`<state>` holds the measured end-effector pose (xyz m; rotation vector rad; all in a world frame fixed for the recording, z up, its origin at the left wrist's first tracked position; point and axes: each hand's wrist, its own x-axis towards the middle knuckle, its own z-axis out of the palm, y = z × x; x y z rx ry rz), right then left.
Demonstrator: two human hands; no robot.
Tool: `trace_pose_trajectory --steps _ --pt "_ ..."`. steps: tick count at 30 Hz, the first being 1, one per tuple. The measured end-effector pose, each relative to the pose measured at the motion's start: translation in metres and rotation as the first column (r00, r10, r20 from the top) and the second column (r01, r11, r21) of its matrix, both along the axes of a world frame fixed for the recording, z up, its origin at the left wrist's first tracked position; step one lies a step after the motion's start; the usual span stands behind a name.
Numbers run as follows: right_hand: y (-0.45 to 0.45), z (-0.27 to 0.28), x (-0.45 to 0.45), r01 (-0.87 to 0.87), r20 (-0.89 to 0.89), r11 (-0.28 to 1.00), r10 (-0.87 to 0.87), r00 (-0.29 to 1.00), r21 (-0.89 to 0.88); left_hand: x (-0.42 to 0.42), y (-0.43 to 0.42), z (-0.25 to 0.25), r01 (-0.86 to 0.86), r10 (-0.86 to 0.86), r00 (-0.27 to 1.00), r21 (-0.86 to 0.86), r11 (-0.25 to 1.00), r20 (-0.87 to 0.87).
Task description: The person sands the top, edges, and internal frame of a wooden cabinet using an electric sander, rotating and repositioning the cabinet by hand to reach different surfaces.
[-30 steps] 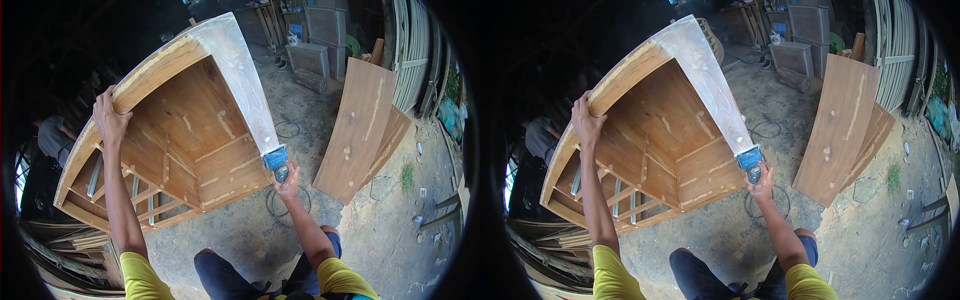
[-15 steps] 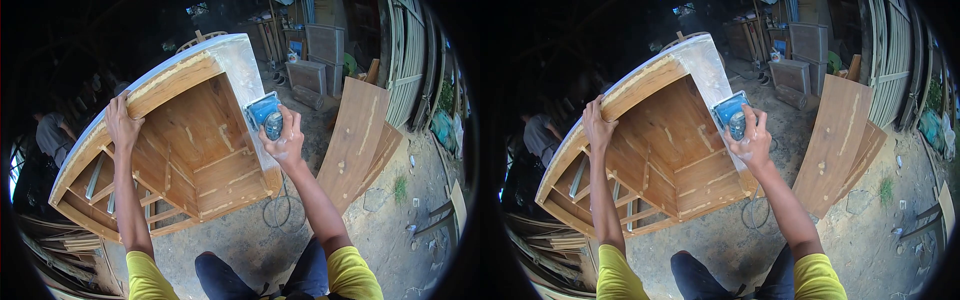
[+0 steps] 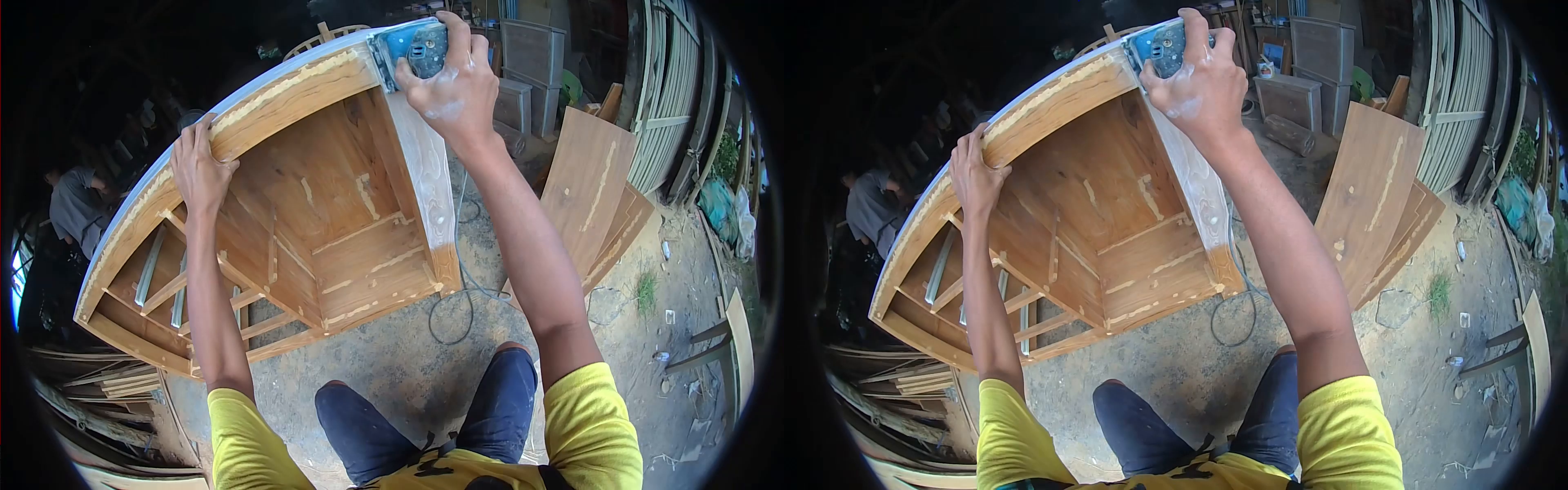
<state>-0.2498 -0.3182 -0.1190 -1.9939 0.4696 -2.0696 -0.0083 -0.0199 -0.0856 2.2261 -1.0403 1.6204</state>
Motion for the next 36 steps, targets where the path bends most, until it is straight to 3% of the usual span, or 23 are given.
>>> trace_pose_trajectory --steps 1,9,13,16,18,19,21,25,26,27,30,31,33,35,36 --pt "0.000 -0.022 0.005 0.054 0.094 0.994 -0.046 0.995 -0.090 0.001 0.000 0.000 0.007 -0.007 1.000 0.003 1.000 0.000" --pt "0.022 -0.212 -0.002 -0.033 0.051 0.982 0.024 0.998 0.184 0.016 0.003 0.003 -0.027 0.026 0.999 0.056 0.998 0.033" --pt "0.032 -0.302 -0.001 0.027 0.025 0.970 -0.034 0.999 0.240 0.025 0.005 0.002 0.000 -0.003 0.998 0.046 0.999 0.068" --pt "0.047 -0.374 0.003 0.025 0.055 0.926 -0.050 0.997 0.376 0.026 0.006 0.003 0.012 -0.016 0.998 0.058 0.998 0.058" --pt "0.058 -0.420 0.007 0.033 0.056 0.830 -0.077 0.995 0.557 0.031 0.009 0.004 0.026 -0.031 0.997 0.061 0.998 0.077" --pt "0.065 -0.439 0.007 0.032 0.067 0.827 -0.084 0.994 0.562 0.034 0.010 0.005 0.031 -0.037 0.995 0.067 0.997 0.089" --pt "0.077 -0.472 0.005 -0.154 0.182 0.518 -0.003 0.983 0.842 0.035 0.011 0.005 0.007 -0.012 0.997 0.068 0.998 0.082" --pt "0.083 -0.546 0.011 -0.212 0.252 0.361 -0.066 0.965 0.908 0.028 0.006 0.003 -0.027 0.020 0.995 0.067 0.997 0.101" --pt "0.083 -0.567 0.016 -0.255 0.294 0.254 -0.129 0.947 0.933 0.024 0.004 0.004 -0.023 0.015 0.995 0.076 0.997 0.103" --pt "0.082 -0.575 0.021 -0.306 0.330 0.148 -0.190 0.925 0.941 0.018 0.002 0.003 -0.023 0.016 0.996 0.077 0.997 0.088" --pt "0.082 -0.559 0.026 -0.327 0.333 0.065 -0.190 0.924 0.943 0.009 -0.002 0.003 -0.051 0.044 0.995 0.083 0.995 0.086" --pt "0.084 -0.531 0.023 -0.344 0.350 0.064 -0.183 0.919 0.937 0.007 -0.004 0.003 -0.054 0.047 0.995 0.085 0.995 0.083" --pt "0.089 -0.456 -0.001 -0.548 0.553 0.075 -0.097 0.828 0.833 0.002 -0.006 0.002 -0.049 0.042 0.995 0.083 0.995 0.088" --pt "0.085 -0.471 0.017 -0.478 0.492 0.177 -0.045 0.869 0.860 0.003 -0.006 0.002 -0.027 0.021 0.997 0.073 0.997 0.074" --pt "0.086 -0.447 0.014 -0.362 0.395 0.432 0.014 0.919 0.826 0.007 -0.005 0.002 -0.018 0.013 0.997 0.065 0.998 0.074"
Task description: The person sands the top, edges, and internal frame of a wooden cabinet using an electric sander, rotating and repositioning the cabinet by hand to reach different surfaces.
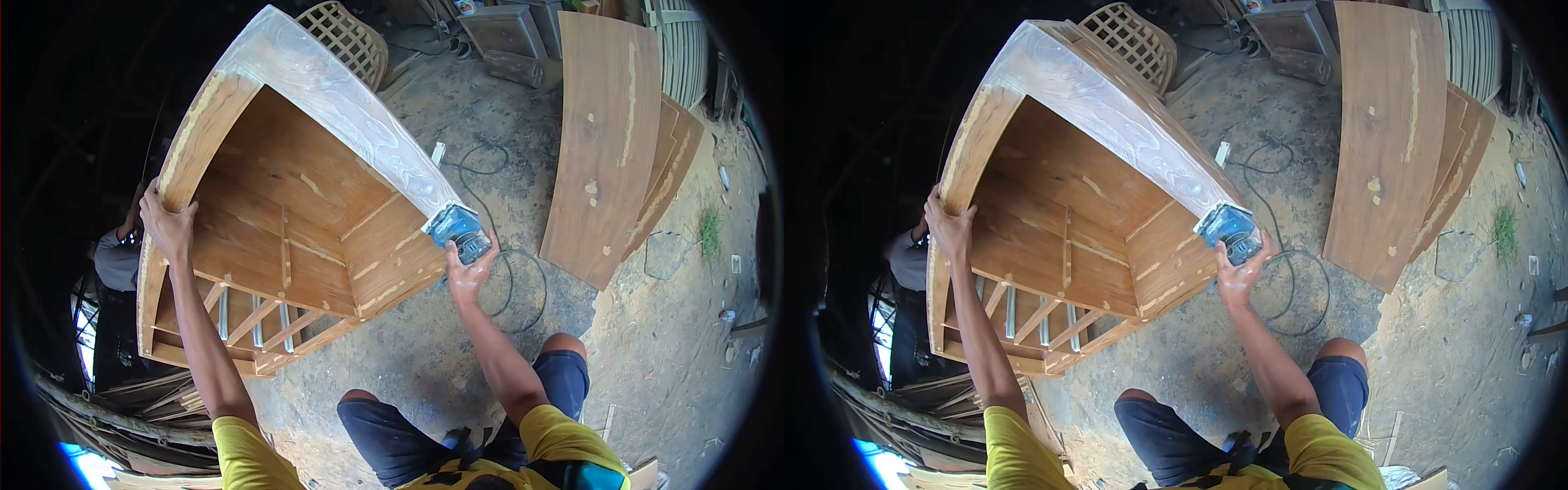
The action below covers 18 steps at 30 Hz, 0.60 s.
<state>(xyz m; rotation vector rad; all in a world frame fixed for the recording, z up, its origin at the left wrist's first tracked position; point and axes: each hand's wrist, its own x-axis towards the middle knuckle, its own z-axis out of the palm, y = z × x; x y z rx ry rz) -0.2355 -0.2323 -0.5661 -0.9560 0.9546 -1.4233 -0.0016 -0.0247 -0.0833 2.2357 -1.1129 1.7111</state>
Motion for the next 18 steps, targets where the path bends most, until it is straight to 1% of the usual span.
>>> trace_pose_trajectory --steps 1,2,4,6,8,10,11,12,13,16,18 --pt "-0.001 0.024 -0.002 0.055 -0.104 0.962 -0.086 0.991 -0.267 0.000 -0.001 0.002 0.004 -0.004 1.000 0.004 1.000 0.004" --pt "-0.003 0.039 -0.004 0.059 -0.106 0.963 -0.090 0.990 -0.263 -0.001 -0.001 0.001 0.003 -0.003 1.000 0.003 1.000 0.006" --pt "-0.007 0.067 -0.003 0.014 -0.158 0.839 -0.118 0.980 -0.543 0.000 -0.002 0.000 0.002 -0.002 1.000 0.005 1.000 0.003" --pt "-0.011 0.103 0.002 0.027 -0.108 0.803 -0.113 0.988 -0.596 0.002 0.000 0.001 -0.005 0.005 1.000 -0.018 1.000 -0.025" --pt "-0.014 0.150 -0.002 -0.045 -0.150 0.775 -0.065 0.987 -0.630 0.000 0.000 0.001 -0.006 0.006 1.000 -0.006 1.000 -0.025" --pt "-0.019 0.200 -0.003 -0.072 -0.133 0.721 -0.028 0.991 -0.690 0.003 0.002 0.001 0.007 -0.007 1.000 0.006 1.000 -0.016" --pt "-0.023 0.223 -0.003 -0.066 -0.136 0.729 -0.038 0.990 -0.682 0.006 0.002 0.001 0.018 -0.018 1.000 0.017 1.000 -0.020" --pt "-0.027 0.245 -0.003 -0.081 -0.149 0.696 -0.038 0.988 -0.714 0.007 0.004 0.001 0.023 -0.022 0.999 0.011 1.000 -0.030" --pt "-0.028 0.254 -0.003 -0.098 -0.159 0.658 -0.034 0.987 -0.746 0.004 0.004 0.002 0.023 -0.023 0.999 0.002 1.000 -0.037" --pt "-0.037 0.248 -0.010 -0.106 -0.164 0.653 -0.029 0.986 -0.750 0.004 0.001 0.001 0.020 -0.019 0.999 0.008 1.000 -0.029" --pt "-0.040 0.210 -0.021 -0.158 -0.218 0.667 -0.006 0.976 -0.728 -0.004 0.000 0.002 -0.002 0.002 1.000 0.008 1.000 -0.030"
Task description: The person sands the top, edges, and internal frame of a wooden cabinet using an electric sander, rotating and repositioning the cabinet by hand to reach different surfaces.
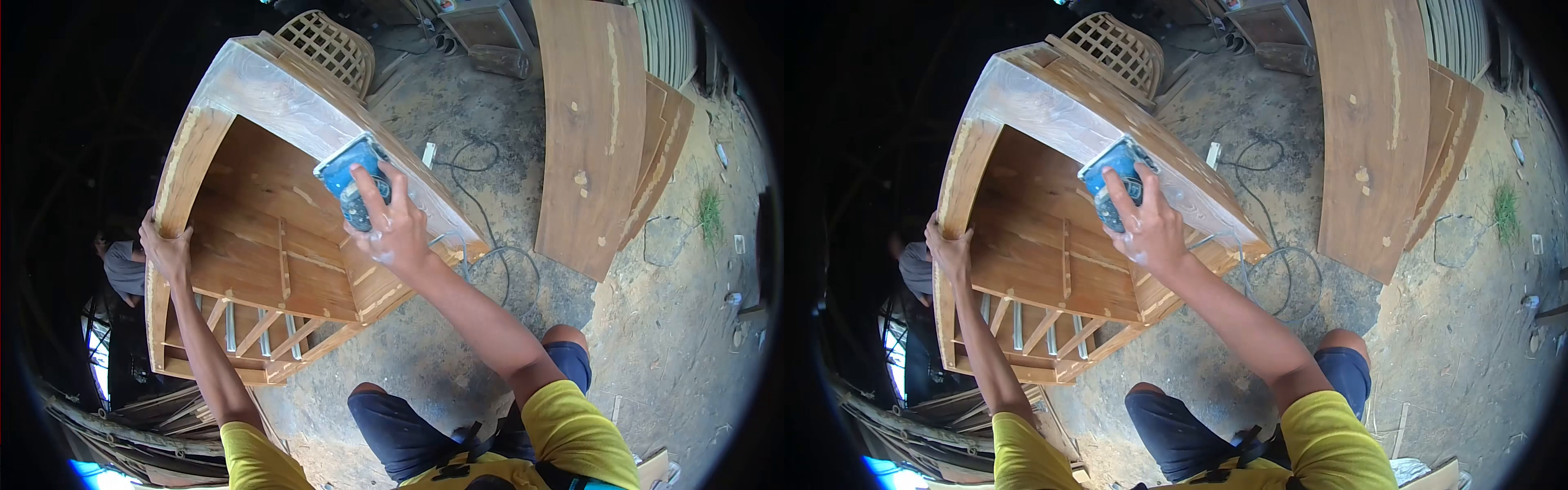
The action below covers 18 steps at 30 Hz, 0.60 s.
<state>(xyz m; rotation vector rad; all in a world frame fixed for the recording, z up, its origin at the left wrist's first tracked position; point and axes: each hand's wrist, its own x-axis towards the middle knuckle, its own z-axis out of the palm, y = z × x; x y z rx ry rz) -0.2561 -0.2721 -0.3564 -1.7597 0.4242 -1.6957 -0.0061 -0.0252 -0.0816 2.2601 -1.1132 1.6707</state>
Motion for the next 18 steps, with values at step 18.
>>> trace_pose_trajectory --steps 18 --pt "-0.043 0.075 -0.010 0.088 -0.015 0.977 -0.093 0.996 -0.192 -0.012 -0.006 -0.003 -0.017 0.013 0.998 -0.072 0.997 -0.054"
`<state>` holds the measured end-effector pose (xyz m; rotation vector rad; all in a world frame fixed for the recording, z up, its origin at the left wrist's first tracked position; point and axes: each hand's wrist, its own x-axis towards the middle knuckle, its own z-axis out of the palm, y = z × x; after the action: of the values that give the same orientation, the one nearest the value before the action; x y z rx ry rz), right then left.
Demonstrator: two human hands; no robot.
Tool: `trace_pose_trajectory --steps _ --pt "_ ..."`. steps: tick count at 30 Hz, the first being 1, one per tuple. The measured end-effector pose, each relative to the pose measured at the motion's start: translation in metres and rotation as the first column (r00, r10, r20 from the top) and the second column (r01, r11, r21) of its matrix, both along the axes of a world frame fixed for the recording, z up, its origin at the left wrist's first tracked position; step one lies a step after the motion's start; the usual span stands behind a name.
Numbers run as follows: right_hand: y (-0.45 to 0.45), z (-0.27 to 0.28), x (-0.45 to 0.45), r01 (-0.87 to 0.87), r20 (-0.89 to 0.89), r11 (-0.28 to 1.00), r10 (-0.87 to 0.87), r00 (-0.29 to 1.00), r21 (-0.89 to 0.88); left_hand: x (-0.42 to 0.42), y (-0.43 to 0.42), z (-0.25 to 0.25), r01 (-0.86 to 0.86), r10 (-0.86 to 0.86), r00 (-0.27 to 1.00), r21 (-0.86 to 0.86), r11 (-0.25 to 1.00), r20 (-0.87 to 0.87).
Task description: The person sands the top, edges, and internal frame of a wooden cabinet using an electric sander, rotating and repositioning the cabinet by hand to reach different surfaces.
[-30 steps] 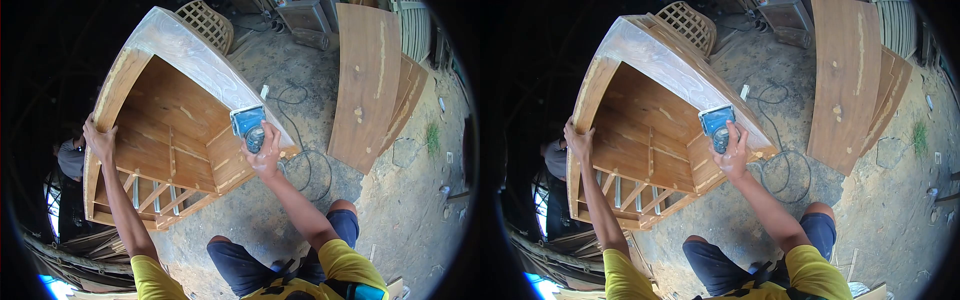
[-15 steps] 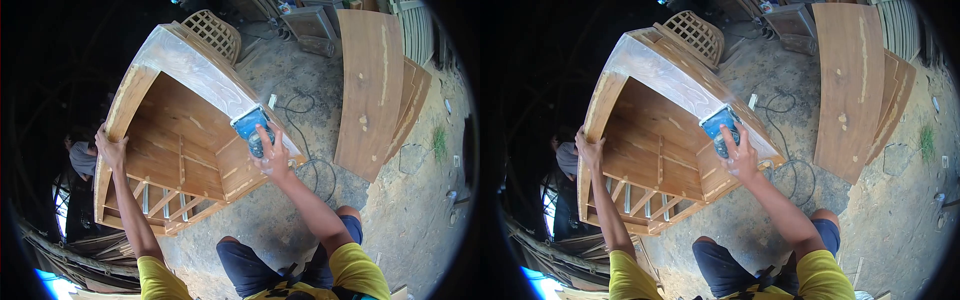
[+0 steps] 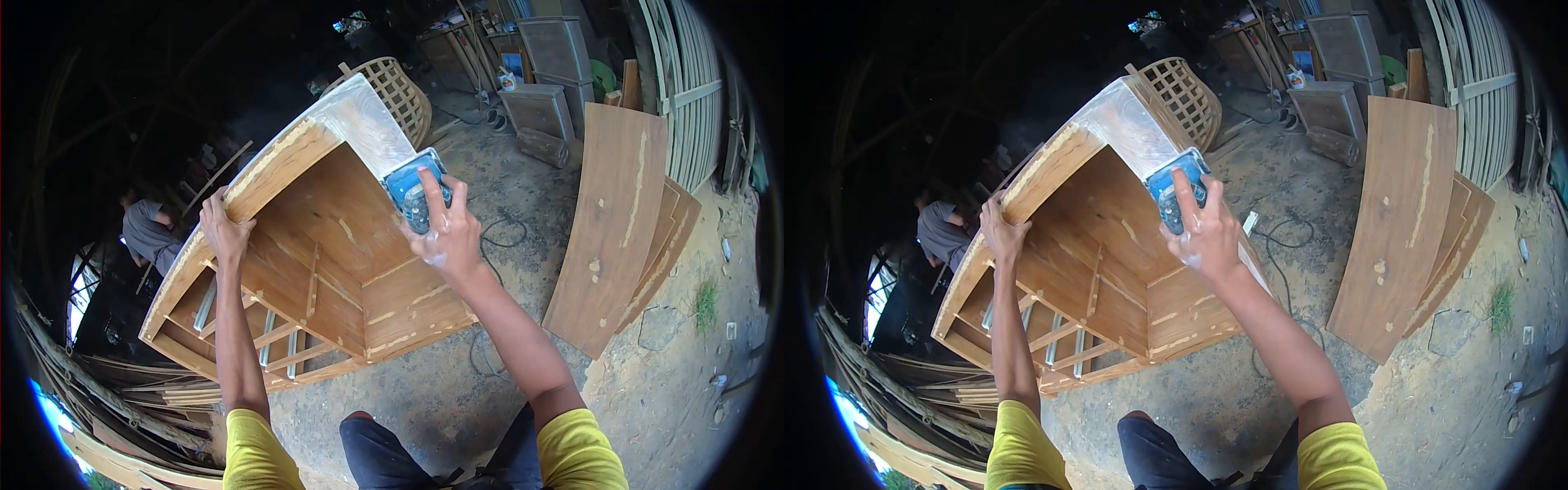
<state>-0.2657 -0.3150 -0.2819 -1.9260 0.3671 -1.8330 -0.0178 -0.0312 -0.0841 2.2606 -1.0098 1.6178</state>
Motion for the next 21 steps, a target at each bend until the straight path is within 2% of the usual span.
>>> trace_pose_trajectory --steps 6,8,11,15,16,18,21 --pt "0.002 0.163 0.009 0.033 -0.002 0.998 -0.033 0.999 -0.058 -0.002 -0.001 -0.001 -0.018 0.017 1.000 -0.026 0.999 -0.021" --pt "0.003 0.187 0.013 0.043 0.007 0.997 -0.042 0.999 -0.058 -0.001 0.004 -0.001 -0.007 0.007 1.000 -0.026 1.000 -0.011" --pt "0.004 0.193 0.012 0.118 0.002 0.987 -0.119 0.993 -0.109 -0.001 0.006 0.002 0.010 -0.010 1.000 -0.013 1.000 -0.016" --pt "0.003 0.103 0.009 0.081 0.026 0.991 -0.078 0.997 -0.105 -0.001 0.005 0.000 0.015 -0.014 1.000 -0.006 1.000 0.022" --pt "0.005 0.097 0.006 0.067 0.029 0.992 -0.064 0.998 -0.105 0.000 0.006 -0.002 0.009 -0.009 1.000 -0.008 1.000 0.022" --pt "0.004 0.102 0.009 0.080 0.022 0.993 -0.079 0.997 -0.084 -0.001 0.007 -0.003 0.004 -0.004 1.000 -0.014 1.000 0.021" --pt "0.000 0.150 0.008 0.103 0.010 0.993 -0.103 0.995 -0.058 0.000 0.006 -0.001 0.018 -0.018 0.999 -0.011 1.000 0.042"
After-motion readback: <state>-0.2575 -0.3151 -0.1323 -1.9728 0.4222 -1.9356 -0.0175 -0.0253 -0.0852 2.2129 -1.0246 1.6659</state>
